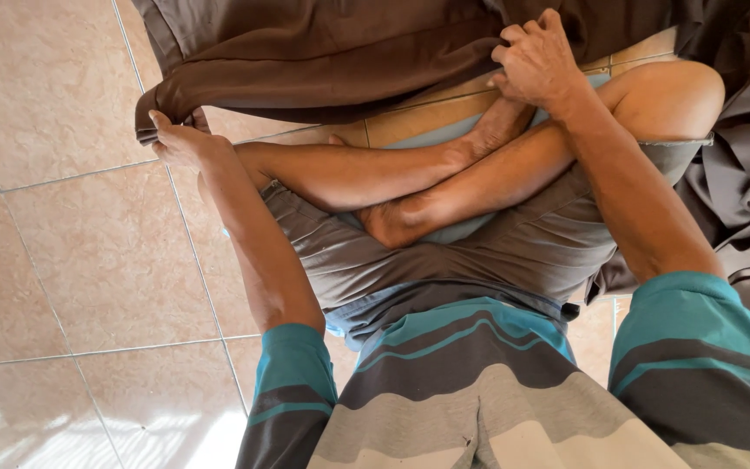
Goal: Folding brown trousers and stacking them on the floor.
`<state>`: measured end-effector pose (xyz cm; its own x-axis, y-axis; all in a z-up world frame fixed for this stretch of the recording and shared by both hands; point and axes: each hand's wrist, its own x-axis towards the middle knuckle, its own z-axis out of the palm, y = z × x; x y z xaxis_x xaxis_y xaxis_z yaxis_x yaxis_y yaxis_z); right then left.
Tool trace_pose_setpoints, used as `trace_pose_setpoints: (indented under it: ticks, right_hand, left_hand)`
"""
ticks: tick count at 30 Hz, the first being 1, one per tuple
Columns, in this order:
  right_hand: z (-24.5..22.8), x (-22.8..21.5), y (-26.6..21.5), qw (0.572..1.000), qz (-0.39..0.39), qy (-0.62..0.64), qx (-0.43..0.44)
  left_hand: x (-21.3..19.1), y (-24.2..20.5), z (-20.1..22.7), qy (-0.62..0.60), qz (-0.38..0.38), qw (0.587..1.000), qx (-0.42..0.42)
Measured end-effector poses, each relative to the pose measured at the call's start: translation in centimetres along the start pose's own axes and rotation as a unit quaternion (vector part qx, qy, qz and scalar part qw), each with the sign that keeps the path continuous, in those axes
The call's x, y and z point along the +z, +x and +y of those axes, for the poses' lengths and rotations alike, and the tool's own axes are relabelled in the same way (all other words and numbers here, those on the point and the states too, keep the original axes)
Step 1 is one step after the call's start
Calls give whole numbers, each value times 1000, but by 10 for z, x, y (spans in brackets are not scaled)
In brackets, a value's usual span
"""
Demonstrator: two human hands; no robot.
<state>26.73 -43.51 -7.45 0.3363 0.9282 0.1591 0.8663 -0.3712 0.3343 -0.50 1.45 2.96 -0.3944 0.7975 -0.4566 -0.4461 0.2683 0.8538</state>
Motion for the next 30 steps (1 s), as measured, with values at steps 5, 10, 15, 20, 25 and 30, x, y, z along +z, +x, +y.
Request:
trace_pose_setpoints:
  ticks: [5,10,15,20,25,30]
  right_hand:
    - [18,4,4,998,10,-2,65]
    - [23,36,-4,996,-25,74,45]
    - [1,1,12,981,-132,136,51]
    - [0,11,13,990,-134,13,37]
    - [39,-2,1,984,103,21,143]
    - [38,-14,2,987,92,44,128]
  left_hand:
    - [0,2,1,4,8,1000,-5]
    - [1,2,0,-1,7,1000,-14]
    - [2,-11,9,10,14,1000,-20]
    - [3,-7,5,3,12,1000,-17]
    - [3,-17,11,23,18,999,-22]
    - [2,6,-2,-27,11,999,-15]
